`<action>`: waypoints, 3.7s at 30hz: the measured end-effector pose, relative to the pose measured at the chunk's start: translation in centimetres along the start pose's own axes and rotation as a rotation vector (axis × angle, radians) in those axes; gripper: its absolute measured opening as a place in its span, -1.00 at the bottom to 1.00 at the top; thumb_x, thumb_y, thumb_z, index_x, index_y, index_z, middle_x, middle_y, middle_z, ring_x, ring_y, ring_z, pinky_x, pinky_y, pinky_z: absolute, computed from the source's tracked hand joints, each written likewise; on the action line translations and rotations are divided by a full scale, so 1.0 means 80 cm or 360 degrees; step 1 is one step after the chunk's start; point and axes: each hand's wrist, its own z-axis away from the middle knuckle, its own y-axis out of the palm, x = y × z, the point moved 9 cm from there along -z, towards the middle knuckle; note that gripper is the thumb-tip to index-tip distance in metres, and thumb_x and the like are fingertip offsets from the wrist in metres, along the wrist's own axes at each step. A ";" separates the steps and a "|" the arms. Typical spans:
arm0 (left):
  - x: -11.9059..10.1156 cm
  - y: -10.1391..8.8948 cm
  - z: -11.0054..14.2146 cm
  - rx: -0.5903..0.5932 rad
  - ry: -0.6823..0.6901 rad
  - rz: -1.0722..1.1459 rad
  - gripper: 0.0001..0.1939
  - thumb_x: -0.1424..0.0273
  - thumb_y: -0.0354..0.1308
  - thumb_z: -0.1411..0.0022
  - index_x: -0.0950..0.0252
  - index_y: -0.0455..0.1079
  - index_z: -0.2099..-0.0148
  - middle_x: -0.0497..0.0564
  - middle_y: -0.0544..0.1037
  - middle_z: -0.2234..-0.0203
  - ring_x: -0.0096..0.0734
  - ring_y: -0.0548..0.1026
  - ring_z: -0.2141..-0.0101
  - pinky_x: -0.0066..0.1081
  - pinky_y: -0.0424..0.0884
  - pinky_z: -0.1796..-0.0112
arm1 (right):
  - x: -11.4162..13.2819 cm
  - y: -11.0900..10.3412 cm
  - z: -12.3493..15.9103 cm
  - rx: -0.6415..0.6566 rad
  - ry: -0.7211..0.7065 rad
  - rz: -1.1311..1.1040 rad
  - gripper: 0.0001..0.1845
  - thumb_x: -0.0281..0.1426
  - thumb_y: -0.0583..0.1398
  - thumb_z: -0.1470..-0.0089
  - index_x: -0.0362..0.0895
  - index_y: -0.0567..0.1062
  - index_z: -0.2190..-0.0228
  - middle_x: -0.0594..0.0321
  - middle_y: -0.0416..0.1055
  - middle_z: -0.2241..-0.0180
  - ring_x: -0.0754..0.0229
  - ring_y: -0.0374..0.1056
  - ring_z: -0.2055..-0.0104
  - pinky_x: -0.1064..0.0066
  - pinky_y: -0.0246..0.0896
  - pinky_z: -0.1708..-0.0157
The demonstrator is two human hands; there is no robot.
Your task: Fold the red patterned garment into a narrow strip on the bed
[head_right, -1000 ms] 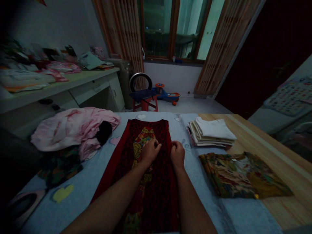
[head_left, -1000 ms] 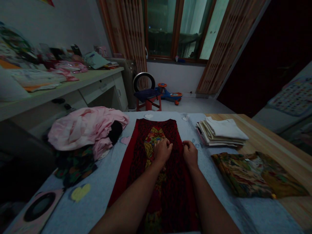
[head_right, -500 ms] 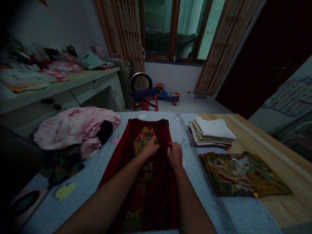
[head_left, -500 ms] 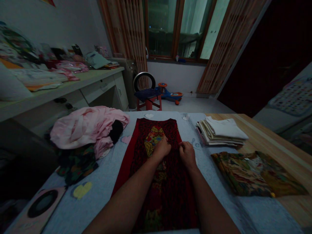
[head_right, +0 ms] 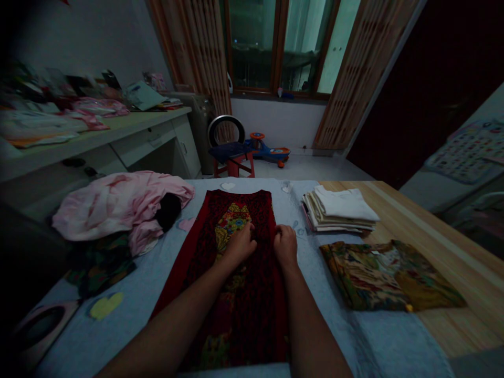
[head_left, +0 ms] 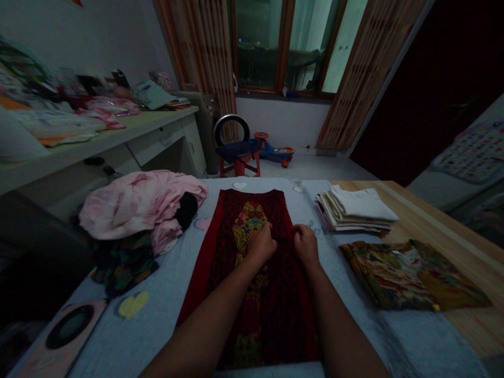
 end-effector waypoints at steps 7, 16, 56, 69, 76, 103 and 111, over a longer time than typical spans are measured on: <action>0.003 0.000 0.004 -0.0119 0.0073 -0.0049 -0.58 0.55 0.04 -0.14 0.23 0.26 -0.06 0.11 0.55 0.12 -0.20 0.52 0.10 -0.32 0.35 0.07 | -0.014 -0.002 -0.002 -0.0027 0.0100 0.0054 -0.64 -0.54 -0.01 0.07 -0.18 0.53 0.31 0.07 0.48 0.27 0.07 0.33 0.17 0.25 0.19 0.07; 0.001 0.008 0.011 -0.0145 0.0244 -0.0035 -0.61 0.46 0.06 -0.23 0.22 0.24 -0.11 0.10 0.49 0.00 -0.23 0.42 -0.03 -0.31 0.28 -0.05 | -0.009 0.001 0.000 0.0049 0.0080 0.0157 -0.63 -0.57 0.01 0.05 -0.15 0.55 0.30 0.11 0.47 0.25 0.09 0.30 0.14 0.28 0.15 0.05; -0.002 0.005 0.015 -0.0033 0.0263 0.0133 -0.62 0.59 0.02 -0.22 0.17 0.30 -0.05 0.05 0.50 0.03 -0.29 0.45 0.00 -0.36 0.30 -0.03 | 0.014 0.042 0.013 0.0522 -0.0133 0.0678 -0.48 -0.39 -0.03 -0.25 0.03 0.25 -0.22 0.23 0.09 -0.32 -0.09 -0.07 -0.34 -0.12 -0.16 -0.21; -0.007 0.010 0.026 0.0049 0.0221 -0.0269 -0.61 0.38 0.01 -0.31 0.21 0.17 -0.17 0.16 0.55 0.13 -0.12 0.53 0.09 -0.23 0.34 0.05 | 0.018 0.046 0.015 0.0622 -0.0068 0.0713 -0.49 -0.33 -0.02 -0.25 0.03 0.26 -0.22 0.25 0.07 -0.33 -0.14 -0.08 -0.35 -0.18 -0.26 -0.24; -0.016 0.005 0.043 0.0255 0.0381 -0.0110 -0.57 0.45 0.05 -0.24 0.19 0.22 -0.16 0.12 0.53 0.03 -0.16 0.48 0.00 -0.26 0.31 -0.02 | 0.015 0.048 0.014 0.0622 -0.0080 0.0765 -0.49 -0.30 -0.04 -0.28 -0.01 0.25 -0.23 0.23 0.05 -0.34 -0.15 -0.07 -0.34 -0.15 -0.24 -0.24; -0.016 0.012 0.141 0.0001 0.0484 -0.0156 -0.87 0.50 0.05 -0.25 0.23 0.39 0.17 0.00 0.52 0.26 -0.28 0.44 0.18 -0.33 0.34 0.12 | 0.019 0.042 0.012 0.0633 -0.0080 0.0816 -0.50 -0.28 -0.04 -0.28 -0.03 0.25 -0.22 0.21 0.08 -0.32 -0.09 -0.03 -0.32 -0.06 -0.16 -0.24; -0.021 -0.005 0.150 -0.0212 0.0504 -0.0448 -0.81 0.53 0.07 -0.20 0.25 0.40 0.15 0.11 0.45 0.12 -0.10 0.37 0.06 -0.11 0.32 0.02 | 0.015 0.041 0.011 0.0599 -0.0095 0.0794 -0.53 -0.33 -0.03 -0.28 -0.01 0.28 -0.19 0.23 0.14 -0.30 -0.03 0.01 -0.30 0.01 -0.14 -0.24</action>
